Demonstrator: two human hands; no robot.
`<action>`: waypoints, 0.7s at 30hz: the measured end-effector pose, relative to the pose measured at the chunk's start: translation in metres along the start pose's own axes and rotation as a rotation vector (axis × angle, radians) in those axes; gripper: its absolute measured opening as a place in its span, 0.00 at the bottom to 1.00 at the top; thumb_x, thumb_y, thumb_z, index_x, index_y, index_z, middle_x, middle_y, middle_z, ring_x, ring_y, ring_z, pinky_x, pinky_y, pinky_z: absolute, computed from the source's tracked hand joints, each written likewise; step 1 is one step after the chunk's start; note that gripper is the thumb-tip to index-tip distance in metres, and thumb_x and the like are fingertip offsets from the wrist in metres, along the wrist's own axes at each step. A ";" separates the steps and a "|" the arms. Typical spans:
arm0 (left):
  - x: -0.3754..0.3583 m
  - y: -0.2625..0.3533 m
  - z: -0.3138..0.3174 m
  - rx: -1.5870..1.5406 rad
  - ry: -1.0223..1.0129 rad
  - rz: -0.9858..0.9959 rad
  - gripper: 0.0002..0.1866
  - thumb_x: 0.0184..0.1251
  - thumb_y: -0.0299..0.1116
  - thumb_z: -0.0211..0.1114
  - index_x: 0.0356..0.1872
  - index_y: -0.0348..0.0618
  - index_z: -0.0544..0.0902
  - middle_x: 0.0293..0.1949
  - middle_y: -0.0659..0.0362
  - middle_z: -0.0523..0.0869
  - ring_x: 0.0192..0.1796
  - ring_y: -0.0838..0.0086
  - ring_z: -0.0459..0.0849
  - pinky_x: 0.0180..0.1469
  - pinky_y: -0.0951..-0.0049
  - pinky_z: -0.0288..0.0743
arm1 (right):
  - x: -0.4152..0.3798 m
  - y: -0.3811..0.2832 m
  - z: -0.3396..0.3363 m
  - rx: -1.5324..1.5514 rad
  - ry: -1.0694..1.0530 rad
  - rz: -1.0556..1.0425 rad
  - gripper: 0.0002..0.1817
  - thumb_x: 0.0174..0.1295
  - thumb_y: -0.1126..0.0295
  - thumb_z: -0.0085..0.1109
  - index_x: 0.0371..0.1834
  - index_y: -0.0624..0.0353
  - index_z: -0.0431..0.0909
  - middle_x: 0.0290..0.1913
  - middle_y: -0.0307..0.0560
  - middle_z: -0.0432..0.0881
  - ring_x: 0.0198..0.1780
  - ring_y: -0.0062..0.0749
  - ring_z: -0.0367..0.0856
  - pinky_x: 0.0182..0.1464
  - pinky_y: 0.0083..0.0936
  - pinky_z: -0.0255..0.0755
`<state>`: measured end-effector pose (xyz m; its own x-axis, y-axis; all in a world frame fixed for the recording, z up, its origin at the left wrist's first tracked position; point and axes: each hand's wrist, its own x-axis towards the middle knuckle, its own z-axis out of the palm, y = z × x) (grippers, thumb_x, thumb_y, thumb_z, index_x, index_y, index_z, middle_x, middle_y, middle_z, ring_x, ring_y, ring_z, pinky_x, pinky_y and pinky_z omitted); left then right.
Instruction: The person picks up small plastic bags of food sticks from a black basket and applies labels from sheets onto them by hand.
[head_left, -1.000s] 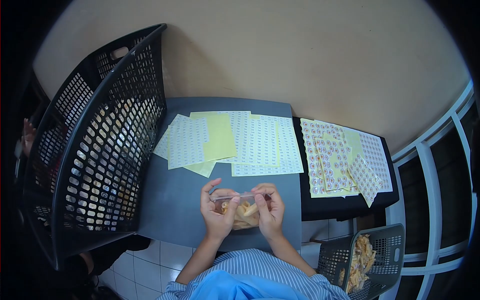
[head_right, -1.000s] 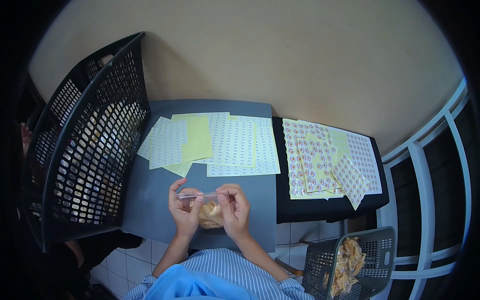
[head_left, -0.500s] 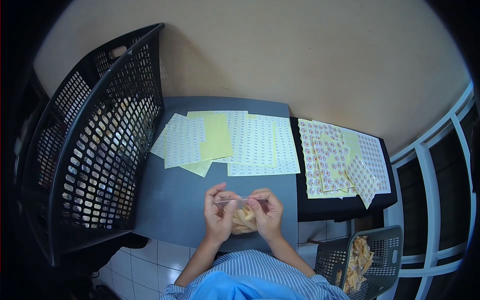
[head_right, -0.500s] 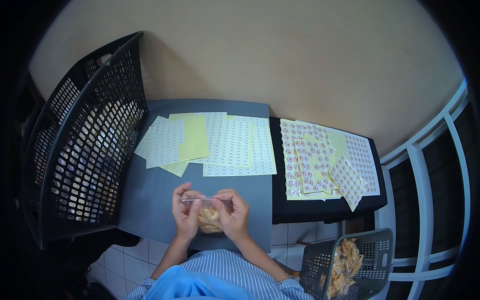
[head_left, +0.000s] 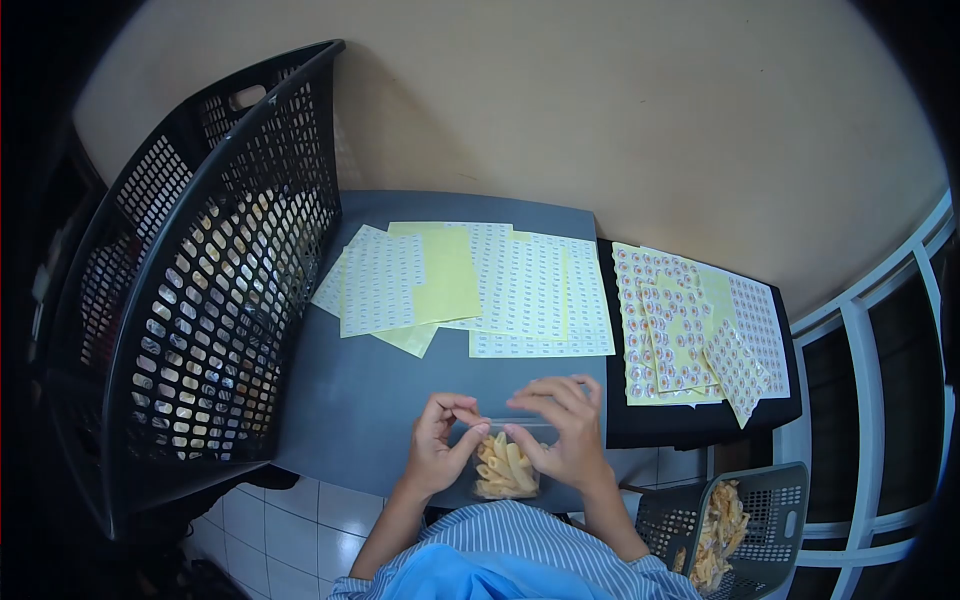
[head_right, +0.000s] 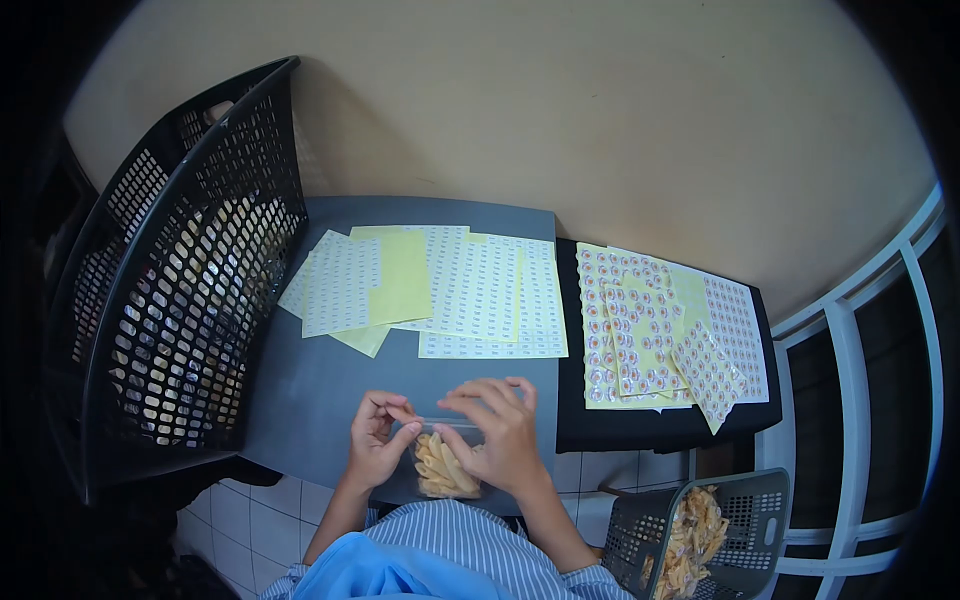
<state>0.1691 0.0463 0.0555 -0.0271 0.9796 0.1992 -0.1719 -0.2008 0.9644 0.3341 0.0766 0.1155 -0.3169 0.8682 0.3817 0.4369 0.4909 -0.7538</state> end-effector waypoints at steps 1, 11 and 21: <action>0.000 -0.001 0.001 0.009 -0.025 0.006 0.16 0.53 0.16 0.59 0.42 0.38 0.66 0.31 0.58 0.78 0.38 0.78 0.76 0.46 0.77 0.68 | 0.002 -0.001 -0.001 -0.314 -0.029 -0.179 0.08 0.42 0.71 0.65 0.28 0.54 0.79 0.33 0.37 0.78 0.41 0.26 0.75 0.51 0.35 0.57; 0.010 -0.005 -0.001 0.110 0.007 0.087 0.16 0.54 0.17 0.59 0.41 0.37 0.65 0.30 0.58 0.78 0.38 0.79 0.76 0.44 0.79 0.69 | 0.006 0.007 0.019 -0.324 -0.064 -0.157 0.05 0.45 0.69 0.63 0.25 0.52 0.76 0.30 0.34 0.77 0.39 0.26 0.75 0.53 0.38 0.49; 0.032 0.009 -0.043 0.236 -0.152 -0.162 0.16 0.58 0.22 0.57 0.47 0.34 0.67 0.32 0.59 0.79 0.38 0.80 0.76 0.44 0.79 0.69 | 0.027 0.016 0.042 -0.404 -0.297 -0.087 0.03 0.51 0.70 0.57 0.28 0.53 0.75 0.32 0.36 0.76 0.45 0.26 0.73 0.59 0.46 0.44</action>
<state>0.1246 0.0761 0.0634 0.1320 0.9902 0.0460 0.0712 -0.0557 0.9959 0.2971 0.1052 0.0917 -0.5669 0.7935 0.2210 0.6701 0.6003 -0.4365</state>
